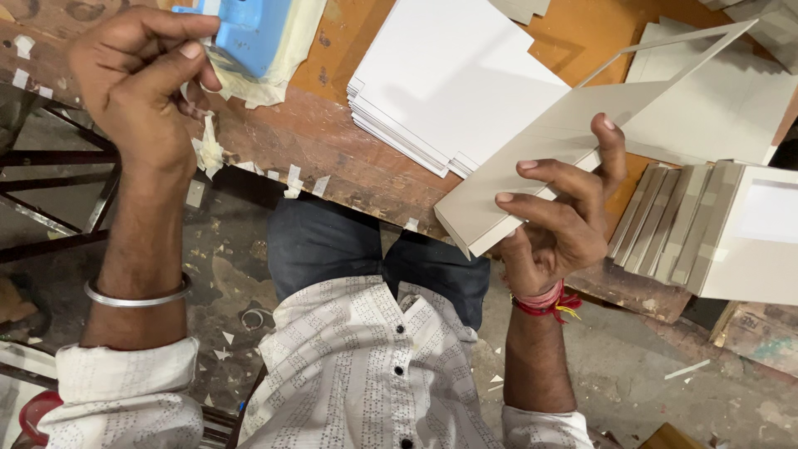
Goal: The person assembles small photo frames by hand, applying adhesive tape to the edges of the frame pieces and pressing them together. The person handles frame components and tape, stacking completed frames on the table.
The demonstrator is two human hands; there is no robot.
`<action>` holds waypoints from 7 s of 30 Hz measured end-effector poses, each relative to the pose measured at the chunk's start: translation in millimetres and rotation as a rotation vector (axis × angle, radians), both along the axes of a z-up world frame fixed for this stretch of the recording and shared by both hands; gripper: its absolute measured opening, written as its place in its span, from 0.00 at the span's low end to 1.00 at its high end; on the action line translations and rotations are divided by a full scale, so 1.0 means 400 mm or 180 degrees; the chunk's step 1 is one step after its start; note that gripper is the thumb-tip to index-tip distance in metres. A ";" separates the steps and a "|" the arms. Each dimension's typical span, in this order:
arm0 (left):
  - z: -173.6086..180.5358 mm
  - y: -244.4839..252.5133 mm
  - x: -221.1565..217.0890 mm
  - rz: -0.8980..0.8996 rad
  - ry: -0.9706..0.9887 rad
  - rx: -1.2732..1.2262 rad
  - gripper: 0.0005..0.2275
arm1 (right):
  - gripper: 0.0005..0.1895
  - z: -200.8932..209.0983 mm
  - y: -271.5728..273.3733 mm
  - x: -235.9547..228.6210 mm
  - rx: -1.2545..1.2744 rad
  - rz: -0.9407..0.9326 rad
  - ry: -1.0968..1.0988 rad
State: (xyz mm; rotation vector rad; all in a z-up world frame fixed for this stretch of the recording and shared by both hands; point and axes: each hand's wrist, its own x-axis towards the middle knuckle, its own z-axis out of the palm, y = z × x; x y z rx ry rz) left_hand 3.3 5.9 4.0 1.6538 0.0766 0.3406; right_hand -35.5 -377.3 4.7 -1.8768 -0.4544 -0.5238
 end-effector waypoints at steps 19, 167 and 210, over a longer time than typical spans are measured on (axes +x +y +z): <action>-0.079 0.001 -0.112 0.0913 -0.0126 -0.0592 0.10 | 0.14 0.038 0.014 0.012 -0.0153 -0.0115 0.0163; -0.044 -0.409 -0.152 -0.1295 -0.0038 0.0379 0.40 | 0.32 -0.021 -0.045 0.051 -0.0952 0.0362 -0.0859; -0.039 -0.466 -0.144 -0.1687 0.0672 -0.0895 0.21 | 0.33 -0.123 -0.108 0.019 -0.0595 0.0084 -0.1300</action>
